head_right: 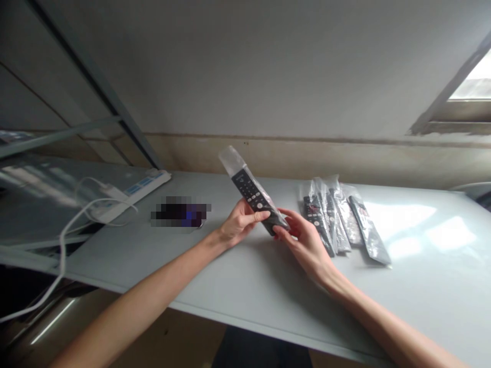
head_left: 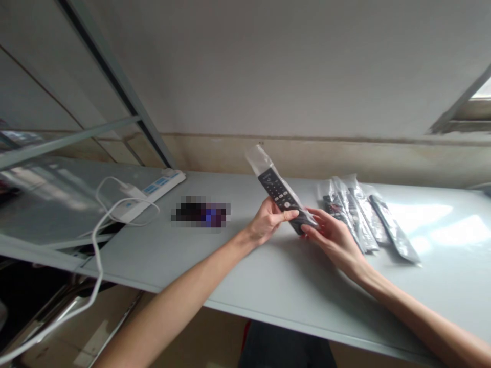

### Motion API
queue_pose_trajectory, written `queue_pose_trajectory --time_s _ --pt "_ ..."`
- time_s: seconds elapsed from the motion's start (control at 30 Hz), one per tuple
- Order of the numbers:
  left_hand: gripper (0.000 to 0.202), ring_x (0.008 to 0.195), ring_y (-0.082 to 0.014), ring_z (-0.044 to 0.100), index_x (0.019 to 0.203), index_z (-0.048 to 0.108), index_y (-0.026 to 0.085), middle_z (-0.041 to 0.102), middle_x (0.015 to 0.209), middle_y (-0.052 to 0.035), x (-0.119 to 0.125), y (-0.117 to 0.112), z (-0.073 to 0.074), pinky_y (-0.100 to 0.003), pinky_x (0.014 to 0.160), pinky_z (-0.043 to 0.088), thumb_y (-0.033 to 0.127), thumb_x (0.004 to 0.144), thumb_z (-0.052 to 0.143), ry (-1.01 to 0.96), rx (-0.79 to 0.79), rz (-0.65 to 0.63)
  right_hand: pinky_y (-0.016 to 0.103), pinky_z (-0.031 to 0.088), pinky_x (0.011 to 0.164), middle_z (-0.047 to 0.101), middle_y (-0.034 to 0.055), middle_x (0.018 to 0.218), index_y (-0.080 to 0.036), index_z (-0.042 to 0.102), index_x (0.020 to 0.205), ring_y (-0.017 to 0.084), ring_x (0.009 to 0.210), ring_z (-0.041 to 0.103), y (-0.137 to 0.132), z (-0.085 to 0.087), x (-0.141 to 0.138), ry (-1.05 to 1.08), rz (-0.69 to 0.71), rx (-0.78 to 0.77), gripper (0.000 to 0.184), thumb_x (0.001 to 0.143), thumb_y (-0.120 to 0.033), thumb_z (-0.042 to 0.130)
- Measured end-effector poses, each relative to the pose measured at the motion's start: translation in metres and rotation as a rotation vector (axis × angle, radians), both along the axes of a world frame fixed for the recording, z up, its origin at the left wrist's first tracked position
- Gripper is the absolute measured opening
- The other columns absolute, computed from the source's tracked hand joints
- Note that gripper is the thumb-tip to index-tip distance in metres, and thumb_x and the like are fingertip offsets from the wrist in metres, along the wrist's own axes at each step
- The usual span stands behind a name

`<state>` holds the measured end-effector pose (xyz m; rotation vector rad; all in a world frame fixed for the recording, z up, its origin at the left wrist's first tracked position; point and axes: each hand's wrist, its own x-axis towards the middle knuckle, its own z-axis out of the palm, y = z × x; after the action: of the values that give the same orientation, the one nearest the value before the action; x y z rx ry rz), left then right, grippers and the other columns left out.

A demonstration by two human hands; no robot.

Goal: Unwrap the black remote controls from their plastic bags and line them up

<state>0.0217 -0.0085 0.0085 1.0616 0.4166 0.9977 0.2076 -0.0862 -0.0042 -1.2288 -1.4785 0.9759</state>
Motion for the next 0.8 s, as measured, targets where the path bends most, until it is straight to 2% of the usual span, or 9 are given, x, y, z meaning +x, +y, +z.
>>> queue_pose_trajectory --time_s 0.07,0.17,0.23,0.3,0.37,0.47,0.57,0.67,0.8 --pt "0.041 0.100 -0.0170 0.069 0.109 0.073 0.018 0.074 0.106 -0.0040 -0.002 0.004 0.000 -0.029 0.092 0.054 0.036 0.079 0.093 -0.043 -0.045 0.081 0.037 0.067 0.071 0.081 0.0092 0.099 -0.019 0.077 0.118 0.023 0.079 0.076 0.000 0.007 0.006 0.146 -0.058 -0.078 0.045 0.090 -0.054 0.080" --pt "0.049 0.104 -0.0215 0.071 0.121 0.072 0.019 0.076 0.114 -0.0068 -0.006 0.013 -0.005 -0.034 0.087 0.060 0.049 0.084 0.087 -0.066 -0.150 0.163 0.027 0.064 0.061 0.079 0.0087 0.103 -0.020 0.083 0.104 0.019 0.081 0.073 0.000 0.014 0.018 0.311 -0.155 -0.144 0.039 0.083 -0.052 0.088" --pt "0.051 0.096 -0.0225 0.074 0.121 0.072 0.018 0.077 0.109 -0.0069 -0.008 0.017 -0.009 -0.035 0.078 0.063 0.049 0.083 0.087 -0.045 -0.203 0.184 0.025 0.065 0.063 0.079 0.0080 0.103 -0.022 0.085 0.100 0.018 0.083 0.073 0.001 0.015 0.025 0.392 -0.236 -0.169 0.036 0.079 -0.051 0.092" --pt "0.049 0.090 -0.0219 0.076 0.118 0.072 0.018 0.078 0.104 -0.0059 -0.009 0.019 -0.011 -0.034 0.073 0.064 0.045 0.081 0.090 -0.030 -0.230 0.196 0.029 0.069 0.070 0.081 0.0078 0.103 -0.023 0.085 0.096 0.019 0.085 0.075 0.004 0.013 0.033 0.453 -0.316 -0.165 0.035 0.077 -0.051 0.093" --pt "0.047 0.087 -0.0210 0.077 0.115 0.074 0.018 0.078 0.104 -0.0056 -0.009 0.018 -0.012 -0.034 0.073 0.065 0.041 0.079 0.092 -0.037 -0.233 0.201 0.033 0.070 0.076 0.082 0.0078 0.106 -0.024 0.086 0.096 0.022 0.091 0.077 0.009 0.013 0.040 0.473 -0.372 -0.137 0.034 0.078 -0.051 0.092" --pt "0.046 0.087 -0.0199 0.077 0.111 0.077 0.016 0.079 0.106 -0.0060 -0.009 0.016 -0.010 -0.036 0.080 0.066 0.036 0.074 0.096 -0.076 -0.229 0.196 0.032 0.071 0.074 0.082 0.0066 0.110 -0.024 0.086 0.095 0.022 0.095 0.076 0.017 0.019 0.047 0.465 -0.403 -0.088 0.031 0.078 -0.050 0.092" --pt "0.047 0.088 -0.0186 0.076 0.107 0.078 0.015 0.079 0.104 -0.0054 -0.009 0.017 -0.008 -0.036 0.085 0.066 0.034 0.070 0.100 -0.110 -0.237 0.215 0.027 0.070 0.066 0.082 0.0088 0.108 -0.020 0.087 0.095 0.021 0.091 0.076 0.025 0.037 0.050 0.476 -0.415 -0.032 0.035 0.073 -0.047 0.096" --pt "0.047 0.087 -0.0166 0.075 0.104 0.077 0.016 0.078 0.103 -0.0041 -0.011 0.019 -0.008 -0.037 0.089 0.065 0.033 0.068 0.101 -0.120 -0.244 0.242 0.023 0.065 0.053 0.083 0.0112 0.099 -0.016 0.088 0.094 0.018 0.078 0.074 0.034 0.067 0.048 0.441 -0.446 0.090 0.037 0.068 -0.039 0.100" --pt "0.050 0.087 -0.0170 0.074 0.105 0.074 0.016 0.077 0.106 -0.0044 -0.011 0.020 -0.007 -0.038 0.088 0.065 0.032 0.067 0.102 -0.115 -0.259 0.207 0.021 0.059 0.048 0.083 0.0101 0.086 -0.015 0.088 0.091 0.014 0.065 0.072 0.044 0.108 0.045 0.299 -0.413 0.260 0.027 0.072 -0.031 0.099"
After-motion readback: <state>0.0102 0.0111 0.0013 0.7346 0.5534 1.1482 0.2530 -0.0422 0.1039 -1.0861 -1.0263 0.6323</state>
